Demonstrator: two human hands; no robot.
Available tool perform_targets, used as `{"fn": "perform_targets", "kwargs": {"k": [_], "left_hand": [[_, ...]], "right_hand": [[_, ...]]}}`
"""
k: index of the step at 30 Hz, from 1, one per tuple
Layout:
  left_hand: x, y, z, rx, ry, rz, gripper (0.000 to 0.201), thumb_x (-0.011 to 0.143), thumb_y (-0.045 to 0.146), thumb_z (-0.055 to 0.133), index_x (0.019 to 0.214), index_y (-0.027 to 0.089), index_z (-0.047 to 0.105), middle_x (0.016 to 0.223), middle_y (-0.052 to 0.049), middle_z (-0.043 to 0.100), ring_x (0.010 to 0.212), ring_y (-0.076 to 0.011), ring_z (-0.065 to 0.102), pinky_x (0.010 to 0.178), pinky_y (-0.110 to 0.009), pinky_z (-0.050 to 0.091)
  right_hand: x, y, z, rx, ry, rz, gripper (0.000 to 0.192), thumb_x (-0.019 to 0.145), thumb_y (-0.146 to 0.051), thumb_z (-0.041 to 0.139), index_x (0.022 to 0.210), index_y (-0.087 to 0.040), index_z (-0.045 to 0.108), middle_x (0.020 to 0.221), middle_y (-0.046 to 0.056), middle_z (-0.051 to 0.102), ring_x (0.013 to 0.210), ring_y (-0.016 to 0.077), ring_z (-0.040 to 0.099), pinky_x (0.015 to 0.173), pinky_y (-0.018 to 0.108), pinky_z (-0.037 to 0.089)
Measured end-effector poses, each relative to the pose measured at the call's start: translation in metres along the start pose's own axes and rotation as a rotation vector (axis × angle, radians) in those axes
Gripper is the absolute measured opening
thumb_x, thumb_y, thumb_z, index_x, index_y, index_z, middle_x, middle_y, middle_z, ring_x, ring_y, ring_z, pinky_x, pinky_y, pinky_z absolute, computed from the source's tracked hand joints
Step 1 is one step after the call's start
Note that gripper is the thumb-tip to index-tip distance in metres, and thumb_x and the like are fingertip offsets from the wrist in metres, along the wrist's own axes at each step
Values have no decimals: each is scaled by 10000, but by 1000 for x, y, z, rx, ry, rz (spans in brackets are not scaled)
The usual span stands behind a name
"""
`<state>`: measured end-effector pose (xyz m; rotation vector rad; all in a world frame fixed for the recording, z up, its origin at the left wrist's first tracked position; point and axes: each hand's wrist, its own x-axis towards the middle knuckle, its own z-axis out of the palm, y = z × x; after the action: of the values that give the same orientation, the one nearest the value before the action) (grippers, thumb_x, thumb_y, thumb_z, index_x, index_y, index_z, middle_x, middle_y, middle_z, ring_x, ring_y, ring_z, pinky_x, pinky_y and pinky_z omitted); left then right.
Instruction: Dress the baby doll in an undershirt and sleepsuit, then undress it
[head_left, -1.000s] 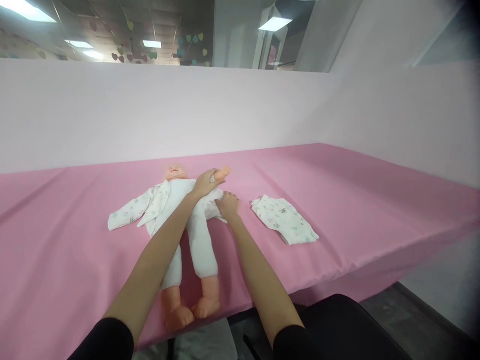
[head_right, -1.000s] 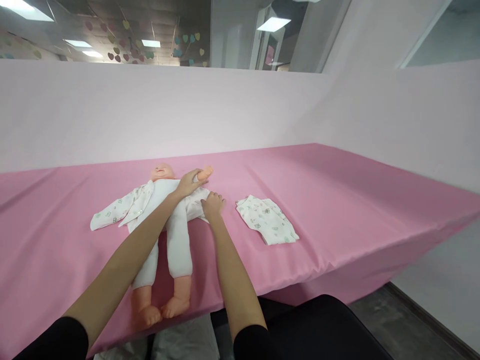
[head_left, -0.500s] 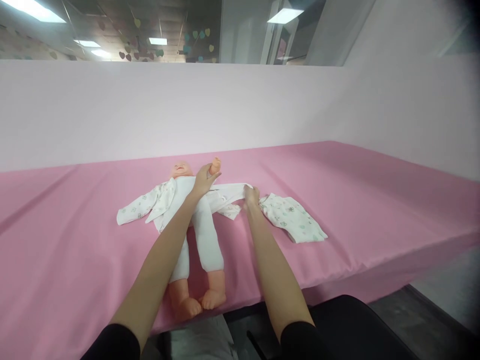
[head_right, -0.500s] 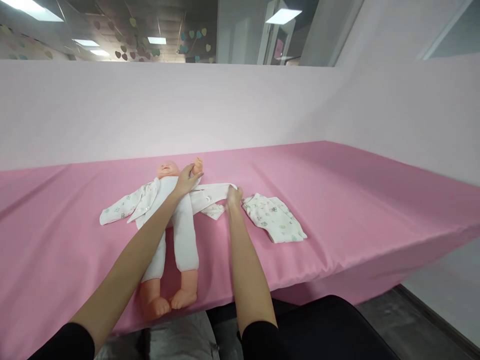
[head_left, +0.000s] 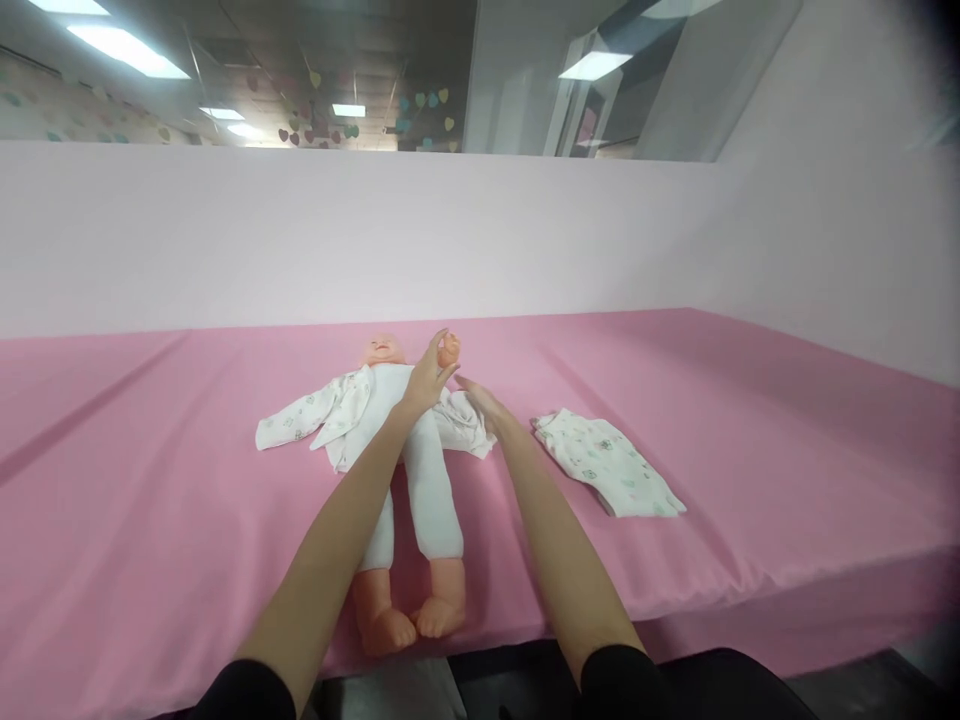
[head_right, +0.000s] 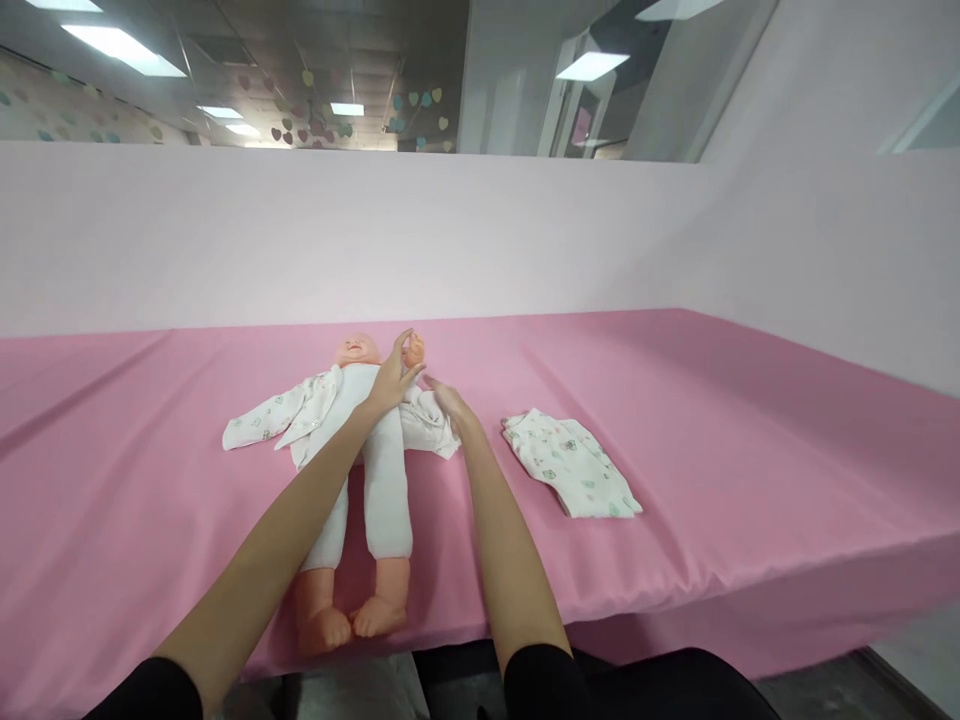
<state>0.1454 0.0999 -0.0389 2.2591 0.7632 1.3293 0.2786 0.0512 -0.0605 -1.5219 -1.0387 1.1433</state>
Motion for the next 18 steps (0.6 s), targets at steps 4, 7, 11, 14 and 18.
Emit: {"fn": "perform_targets", "kwargs": {"k": [4,7,11,14,18], "left_hand": [[-2,3,0,51,-50,31,615,848,170,496,1420,209,274,1375,-121,456,1235,-228,457,1015,-362,381],[-4,7,2,132,-93,15,640,811,107,468,1418,235,309,1243,-102,528,1118,-222,511,963,-358,415],[-4,12,4,253,-105,-12,686,754,67,465,1407,243,350,1105,-85,527,1008,-214,521,908,-340,434],[-3,12,4,284,-99,-20,682,739,60,466,1387,257,390,1082,-78,490,948,-199,524,871,-322,448],[-2,9,3,297,-58,-57,675,711,31,475,1346,259,444,1150,-95,454,947,-195,537,822,-296,465]], "right_hand": [[20,4,13,-664,28,-67,270,694,-397,684,704,-138,609,682,81,618,720,222,604,577,264,404],[30,9,23,-915,86,-148,257,731,-366,638,858,-143,652,880,113,670,839,250,626,619,271,404],[32,9,25,-966,148,-221,327,835,-347,510,1067,-150,630,1038,139,667,938,258,626,686,281,419],[34,6,16,-928,231,-219,308,878,-315,430,1026,-146,641,1036,141,668,951,235,621,700,264,414],[36,4,7,-797,331,-231,274,837,-346,500,982,-171,654,1010,97,676,906,200,616,672,234,399]]}}
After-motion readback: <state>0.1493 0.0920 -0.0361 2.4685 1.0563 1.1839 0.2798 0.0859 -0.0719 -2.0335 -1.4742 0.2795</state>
